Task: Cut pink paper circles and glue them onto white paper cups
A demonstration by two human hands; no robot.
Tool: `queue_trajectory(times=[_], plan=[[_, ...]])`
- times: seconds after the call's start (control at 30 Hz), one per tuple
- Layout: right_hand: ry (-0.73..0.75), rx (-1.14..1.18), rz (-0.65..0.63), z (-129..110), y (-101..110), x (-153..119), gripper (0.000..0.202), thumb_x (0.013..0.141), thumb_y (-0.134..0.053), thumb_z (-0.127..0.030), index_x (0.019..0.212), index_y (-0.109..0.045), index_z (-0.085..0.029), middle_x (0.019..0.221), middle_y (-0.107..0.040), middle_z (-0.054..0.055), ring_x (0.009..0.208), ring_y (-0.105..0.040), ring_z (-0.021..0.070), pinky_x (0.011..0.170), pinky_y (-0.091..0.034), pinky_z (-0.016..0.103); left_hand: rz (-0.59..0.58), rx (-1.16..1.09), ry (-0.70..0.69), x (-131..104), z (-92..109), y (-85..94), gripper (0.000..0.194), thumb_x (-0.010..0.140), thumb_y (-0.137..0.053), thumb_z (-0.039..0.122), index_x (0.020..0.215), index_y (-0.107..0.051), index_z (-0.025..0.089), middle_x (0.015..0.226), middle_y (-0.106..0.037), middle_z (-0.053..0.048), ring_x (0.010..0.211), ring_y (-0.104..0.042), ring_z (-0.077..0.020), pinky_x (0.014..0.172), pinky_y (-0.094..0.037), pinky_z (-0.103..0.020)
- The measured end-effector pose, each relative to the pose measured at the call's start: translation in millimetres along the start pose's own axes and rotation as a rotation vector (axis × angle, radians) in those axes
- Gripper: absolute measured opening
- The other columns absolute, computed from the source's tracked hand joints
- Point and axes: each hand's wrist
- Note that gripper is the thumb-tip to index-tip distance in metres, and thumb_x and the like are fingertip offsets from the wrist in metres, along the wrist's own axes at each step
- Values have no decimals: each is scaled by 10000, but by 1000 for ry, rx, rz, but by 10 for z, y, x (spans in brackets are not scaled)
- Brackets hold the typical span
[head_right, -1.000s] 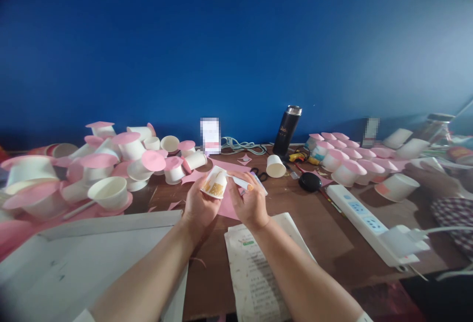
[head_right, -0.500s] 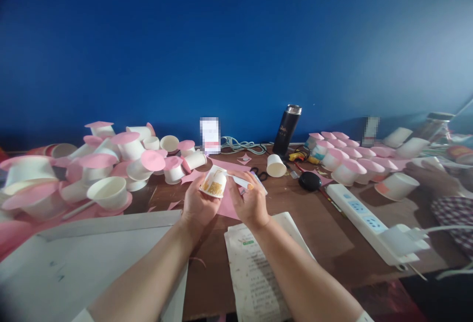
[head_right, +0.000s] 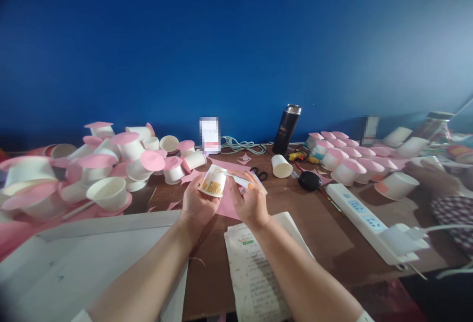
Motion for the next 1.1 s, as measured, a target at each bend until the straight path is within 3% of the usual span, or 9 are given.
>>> queue_trajectory(times=[1.1], plan=[[58,11,-27,-12,3,-14,168,873,-547,-231,995,-661,-215,916,-710,56,851,-664,195,788,-528,326,-28,-5,-2,-3,14,-7,164,737,-674,211,890,-642,162,907,-701,-52,807,-673,-174,678,-533,-268]])
Point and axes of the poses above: each hand's wrist, its own x-axis towards the middle knuckle, its own y-axis out of the back of the hand, z = x × y
